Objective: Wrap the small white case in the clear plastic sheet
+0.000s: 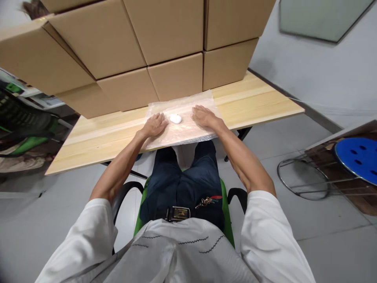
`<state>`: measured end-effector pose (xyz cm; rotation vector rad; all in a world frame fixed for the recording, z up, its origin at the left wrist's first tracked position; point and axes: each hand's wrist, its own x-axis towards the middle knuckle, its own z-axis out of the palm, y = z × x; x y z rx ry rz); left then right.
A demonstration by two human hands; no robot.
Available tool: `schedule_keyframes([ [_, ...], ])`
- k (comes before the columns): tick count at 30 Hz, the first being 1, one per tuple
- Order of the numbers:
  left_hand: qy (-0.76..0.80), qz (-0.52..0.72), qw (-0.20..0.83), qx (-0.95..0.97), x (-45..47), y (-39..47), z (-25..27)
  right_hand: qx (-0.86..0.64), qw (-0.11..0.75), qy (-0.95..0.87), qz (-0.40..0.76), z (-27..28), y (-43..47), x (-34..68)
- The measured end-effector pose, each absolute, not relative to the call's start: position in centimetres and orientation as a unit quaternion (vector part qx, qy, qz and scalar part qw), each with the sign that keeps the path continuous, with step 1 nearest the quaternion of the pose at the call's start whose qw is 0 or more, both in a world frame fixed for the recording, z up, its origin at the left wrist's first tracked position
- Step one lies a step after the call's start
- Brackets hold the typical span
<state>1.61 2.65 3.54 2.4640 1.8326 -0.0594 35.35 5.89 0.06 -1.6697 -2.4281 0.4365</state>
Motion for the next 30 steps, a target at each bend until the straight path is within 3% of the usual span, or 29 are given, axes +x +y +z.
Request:
schedule_keyframes([
  [4, 0.579, 0.014, 0.037, 0.815, 2.1, 5.5, 3.5, -0.549, 0.146, -0.811, 0.135, 0.4, 8.1, 33.9],
  [16, 0.615, 0.016, 0.062, 0.786, 1.9, 6.5, 2.1, -0.650, 0.071, -0.743, 0.145, 0.6, 10.8, 36.2],
  [30, 0.654, 0.001, 0.055, 0.755, 0.8, 6.2, 2.7, -0.689, 0.082, -0.708, 0.133, 0.5, 10.2, 37.7],
])
